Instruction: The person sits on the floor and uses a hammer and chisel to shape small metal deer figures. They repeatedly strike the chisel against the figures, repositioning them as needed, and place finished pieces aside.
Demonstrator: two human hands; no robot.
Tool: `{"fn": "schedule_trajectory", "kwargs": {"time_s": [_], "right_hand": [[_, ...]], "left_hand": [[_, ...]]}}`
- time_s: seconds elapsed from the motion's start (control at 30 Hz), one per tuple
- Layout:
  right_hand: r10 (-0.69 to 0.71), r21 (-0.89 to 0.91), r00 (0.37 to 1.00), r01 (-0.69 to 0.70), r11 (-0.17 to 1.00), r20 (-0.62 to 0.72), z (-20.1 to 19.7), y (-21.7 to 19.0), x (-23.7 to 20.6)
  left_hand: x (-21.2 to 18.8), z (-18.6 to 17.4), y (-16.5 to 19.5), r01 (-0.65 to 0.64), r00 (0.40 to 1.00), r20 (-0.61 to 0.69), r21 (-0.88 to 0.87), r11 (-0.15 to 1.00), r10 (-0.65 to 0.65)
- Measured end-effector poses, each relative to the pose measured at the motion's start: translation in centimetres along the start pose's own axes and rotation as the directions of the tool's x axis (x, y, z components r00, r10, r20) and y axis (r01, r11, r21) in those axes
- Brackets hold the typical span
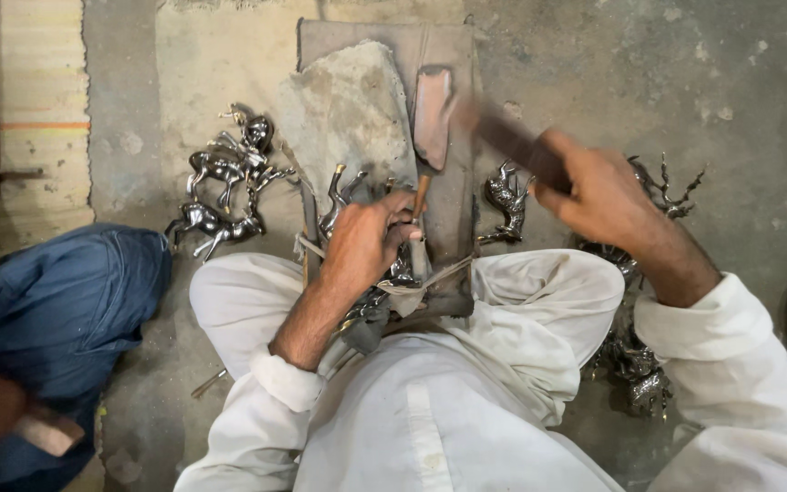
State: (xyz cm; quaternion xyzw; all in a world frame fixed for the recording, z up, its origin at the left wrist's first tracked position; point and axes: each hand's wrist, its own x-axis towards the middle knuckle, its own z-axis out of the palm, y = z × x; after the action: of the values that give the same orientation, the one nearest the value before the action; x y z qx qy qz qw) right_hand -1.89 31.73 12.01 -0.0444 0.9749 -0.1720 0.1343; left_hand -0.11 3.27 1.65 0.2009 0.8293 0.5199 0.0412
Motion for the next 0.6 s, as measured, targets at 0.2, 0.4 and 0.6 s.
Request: {"fn": "schedule_trajectory", "kwargs": {"time_s": [0.2,0.4,0.6], "right_hand": [[-0.272,-0.313,0.961,0.270,0.910,0.038,0.3,0.3,-0.3],[-0.405,-0.214,0.904,0.372,0.903,-0.138,0.0,-1.4,1.1],[-0.638,-0.491,0.768,0.532,0.690,-0.065,-1.7,-5.8,2.1]], "left_hand": [[-2.6,0.7,0.7,0.145,0.947,-0.273,-0.108,0.984,-0.170],[-3.4,1.4,0.0,0.145,0.917,-0.373,-0.025,0.989,-0.144],[-3.6,1.6,-0.1,0.160,0.897,-0.411,-0.040,0.986,-0.162]]}}
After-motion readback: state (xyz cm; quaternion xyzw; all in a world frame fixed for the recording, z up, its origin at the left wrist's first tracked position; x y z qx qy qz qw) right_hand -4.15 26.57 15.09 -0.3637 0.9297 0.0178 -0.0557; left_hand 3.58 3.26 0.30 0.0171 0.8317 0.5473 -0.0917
